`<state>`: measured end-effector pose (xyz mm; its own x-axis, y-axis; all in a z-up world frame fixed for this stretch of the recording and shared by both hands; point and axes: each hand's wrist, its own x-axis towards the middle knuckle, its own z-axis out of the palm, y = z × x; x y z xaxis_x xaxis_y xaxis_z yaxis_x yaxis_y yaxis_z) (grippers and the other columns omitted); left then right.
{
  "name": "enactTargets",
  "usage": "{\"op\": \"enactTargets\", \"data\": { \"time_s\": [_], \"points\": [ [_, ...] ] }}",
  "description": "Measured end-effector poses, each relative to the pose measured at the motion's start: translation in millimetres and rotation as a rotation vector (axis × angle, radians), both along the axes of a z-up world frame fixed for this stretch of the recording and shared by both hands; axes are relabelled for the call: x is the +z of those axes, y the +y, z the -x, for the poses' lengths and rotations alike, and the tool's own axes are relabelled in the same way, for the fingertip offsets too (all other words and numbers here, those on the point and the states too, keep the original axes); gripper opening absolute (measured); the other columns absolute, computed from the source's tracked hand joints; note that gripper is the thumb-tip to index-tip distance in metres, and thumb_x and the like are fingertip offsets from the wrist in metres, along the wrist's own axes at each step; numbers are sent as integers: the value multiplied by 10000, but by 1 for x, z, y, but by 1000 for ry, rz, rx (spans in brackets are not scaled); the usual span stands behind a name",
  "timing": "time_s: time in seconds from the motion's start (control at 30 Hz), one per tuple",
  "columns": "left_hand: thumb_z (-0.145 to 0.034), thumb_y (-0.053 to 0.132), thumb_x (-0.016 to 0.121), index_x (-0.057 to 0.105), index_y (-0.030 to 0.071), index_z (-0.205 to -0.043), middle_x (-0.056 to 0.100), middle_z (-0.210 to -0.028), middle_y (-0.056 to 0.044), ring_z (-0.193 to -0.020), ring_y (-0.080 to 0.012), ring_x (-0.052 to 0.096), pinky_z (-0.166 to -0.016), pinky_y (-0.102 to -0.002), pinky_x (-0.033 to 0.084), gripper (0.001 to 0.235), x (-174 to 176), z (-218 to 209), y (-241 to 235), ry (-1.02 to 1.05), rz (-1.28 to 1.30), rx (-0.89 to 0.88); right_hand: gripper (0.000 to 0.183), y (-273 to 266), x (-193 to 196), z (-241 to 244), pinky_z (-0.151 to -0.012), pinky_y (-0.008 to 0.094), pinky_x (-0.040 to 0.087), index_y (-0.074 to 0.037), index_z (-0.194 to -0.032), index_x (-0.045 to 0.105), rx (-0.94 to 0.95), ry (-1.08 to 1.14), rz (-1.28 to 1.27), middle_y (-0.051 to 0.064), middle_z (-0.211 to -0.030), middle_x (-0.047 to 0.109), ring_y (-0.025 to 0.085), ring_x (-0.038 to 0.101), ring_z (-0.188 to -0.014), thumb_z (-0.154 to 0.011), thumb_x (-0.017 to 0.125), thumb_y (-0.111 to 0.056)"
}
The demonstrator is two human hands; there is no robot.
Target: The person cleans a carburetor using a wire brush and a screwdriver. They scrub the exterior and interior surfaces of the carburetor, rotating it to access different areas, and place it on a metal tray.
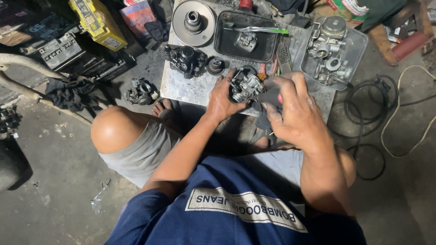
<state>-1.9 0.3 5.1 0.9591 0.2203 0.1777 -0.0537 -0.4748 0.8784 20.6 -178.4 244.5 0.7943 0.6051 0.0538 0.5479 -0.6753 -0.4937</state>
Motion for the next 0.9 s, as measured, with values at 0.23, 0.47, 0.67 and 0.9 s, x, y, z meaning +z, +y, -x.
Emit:
{"op": "enactTargets", "data": {
  "time_s": [0.23,0.47,0.67,0.9],
  "points": [
    [-463,347,1012,474,154,-1521,720,-1234,-172,-1227,-347,660,-1224,-451,386,1203,-8,-1,2,13,-5,-11,561,-5,-13,-3,-743,559,547,-37,-1319,542,80,-35,-71,158,-1173,519,492,614,-1056,-799,750,-68],
    [-463,341,1013,478,153,-1520,718,-1241,-175,-1228,-354,661,-1221,-457,387,1199,-6,-1,1,-4,4,-3,546,-5,-12,-4,-733,597,539,-90,-1283,549,-1,4,-38,145,-1183,545,484,627,-1029,-784,770,-114],
    [-458,351,1013,490,155,-1510,720,-1237,-172,-1229,-347,662,-1222,-448,387,1192,-6,-1,0,1,5,5,534,-6,-11,-7,-712,658,533,-116,-1283,536,-93,67,4,137,-1222,558,518,643,-987,-812,776,-195],
    [-462,350,1017,480,167,-1518,721,-1235,-166,-1235,-353,657,-1225,-460,375,1199,-6,-1,1,29,11,-9,513,-2,-11,-6,-688,645,541,-91,-1240,551,-94,10,-99,152,-1133,584,542,650,-950,-798,807,-132]
  ]
}}
